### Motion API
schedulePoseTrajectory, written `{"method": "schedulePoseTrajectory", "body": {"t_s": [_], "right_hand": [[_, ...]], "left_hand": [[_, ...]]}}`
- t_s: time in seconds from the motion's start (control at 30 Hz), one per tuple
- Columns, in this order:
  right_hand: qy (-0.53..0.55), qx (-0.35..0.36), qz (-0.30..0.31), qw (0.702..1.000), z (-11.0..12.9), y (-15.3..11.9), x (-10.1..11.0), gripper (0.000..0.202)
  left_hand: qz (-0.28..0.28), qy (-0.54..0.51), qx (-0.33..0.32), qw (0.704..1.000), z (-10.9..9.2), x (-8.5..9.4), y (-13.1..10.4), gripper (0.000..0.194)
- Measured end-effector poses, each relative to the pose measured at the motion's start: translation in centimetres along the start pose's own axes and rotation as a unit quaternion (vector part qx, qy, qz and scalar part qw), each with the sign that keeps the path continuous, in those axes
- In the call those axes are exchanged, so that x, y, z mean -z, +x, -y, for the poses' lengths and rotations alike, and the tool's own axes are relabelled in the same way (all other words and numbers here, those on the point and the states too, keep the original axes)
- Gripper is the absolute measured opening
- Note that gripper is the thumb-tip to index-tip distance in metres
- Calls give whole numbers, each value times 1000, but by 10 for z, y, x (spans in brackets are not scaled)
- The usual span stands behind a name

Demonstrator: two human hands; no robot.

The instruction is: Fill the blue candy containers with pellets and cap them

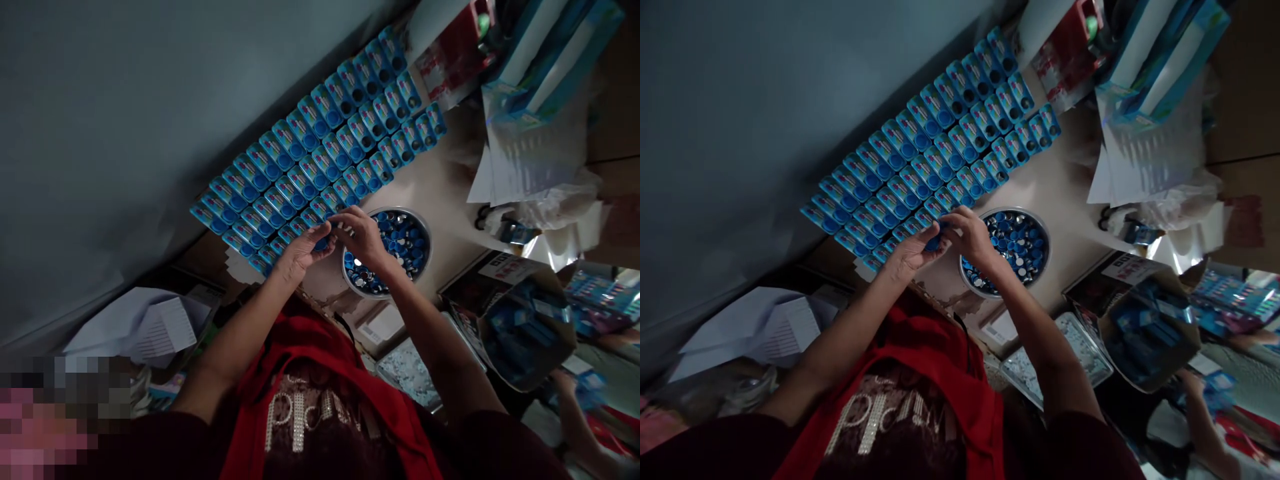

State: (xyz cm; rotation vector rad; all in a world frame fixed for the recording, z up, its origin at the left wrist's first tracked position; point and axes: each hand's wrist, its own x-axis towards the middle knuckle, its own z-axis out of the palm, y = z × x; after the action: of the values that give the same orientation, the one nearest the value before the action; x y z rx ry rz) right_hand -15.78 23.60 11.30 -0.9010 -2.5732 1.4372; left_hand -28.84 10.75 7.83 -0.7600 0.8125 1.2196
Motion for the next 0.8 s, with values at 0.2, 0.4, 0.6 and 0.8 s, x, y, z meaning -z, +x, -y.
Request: {"method": "schedulePoseTrajectory", "body": {"t_s": [0.2,0.4,0.6,0.8], "right_hand": [[-52,-119,-119,984,-14,17,-7,8],[-234,-219,-12,947,-18,61,-10,14],[-240,-233,21,942,-15,77,-2,29],[-93,-113,-94,985,-10,7,-9,18]], "left_hand": [[-12,65,-72,995,-10,-14,-12,18],[-36,30,-108,993,-38,-4,-25,19],[-4,13,-168,986,-34,-11,-22,18],[-27,7,-212,977,-3,-27,-18,18]]}}
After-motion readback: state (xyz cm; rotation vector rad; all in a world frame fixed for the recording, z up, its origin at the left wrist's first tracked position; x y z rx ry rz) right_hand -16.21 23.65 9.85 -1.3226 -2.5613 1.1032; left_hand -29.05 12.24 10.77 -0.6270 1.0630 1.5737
